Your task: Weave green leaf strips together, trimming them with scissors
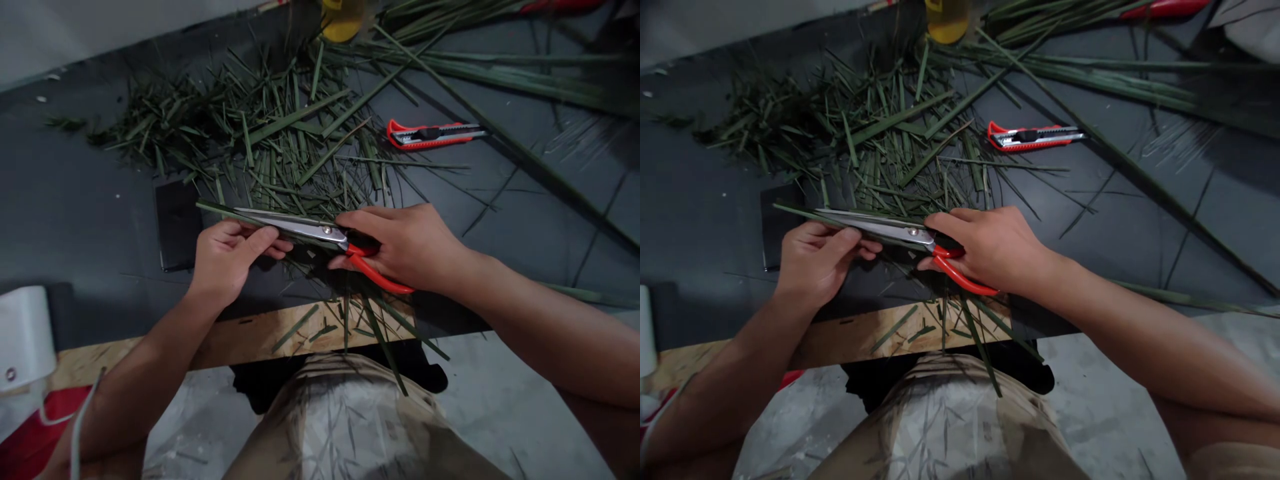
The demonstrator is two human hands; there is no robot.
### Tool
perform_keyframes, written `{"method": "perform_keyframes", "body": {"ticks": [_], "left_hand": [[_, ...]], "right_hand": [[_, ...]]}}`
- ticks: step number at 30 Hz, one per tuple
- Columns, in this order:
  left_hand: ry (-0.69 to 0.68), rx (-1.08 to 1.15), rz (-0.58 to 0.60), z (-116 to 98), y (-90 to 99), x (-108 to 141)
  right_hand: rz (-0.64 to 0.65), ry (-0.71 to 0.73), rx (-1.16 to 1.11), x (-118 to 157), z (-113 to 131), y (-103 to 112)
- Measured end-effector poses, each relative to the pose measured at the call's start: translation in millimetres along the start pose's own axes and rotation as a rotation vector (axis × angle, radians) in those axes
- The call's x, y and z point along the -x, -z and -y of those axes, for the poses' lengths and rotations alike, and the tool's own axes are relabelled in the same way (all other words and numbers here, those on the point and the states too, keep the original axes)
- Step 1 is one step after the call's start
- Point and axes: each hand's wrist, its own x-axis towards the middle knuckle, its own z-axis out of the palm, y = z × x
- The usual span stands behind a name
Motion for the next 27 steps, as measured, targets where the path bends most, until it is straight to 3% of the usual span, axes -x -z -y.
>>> {"method": "perform_keyframes", "body": {"ticks": [7, 16, 22, 27], "left_hand": [[-0.022, 0.120, -0.149, -11.4, -0.6, -8.8], [-0.046, 0.137, -0.120, -5.9, 0.2, -5.8], [-0.028, 0.084, -0.080, -3.1, -5.0, -0.7], [-0.032, 0.097, -0.078, -2.2, -6.0, 2.9]], "right_hand": [[-0.029, -0.013, 0.014, 1.1, -2.8, 1.5], [0.008, -0.004, -0.002, 1.1, -0.2, 2.1], [-0.059, 0.030, -0.014, 2.6, 0.7, -4.0], [-0.037, 0.016, -0.079, 2.9, 2.4, -6.0]]}}
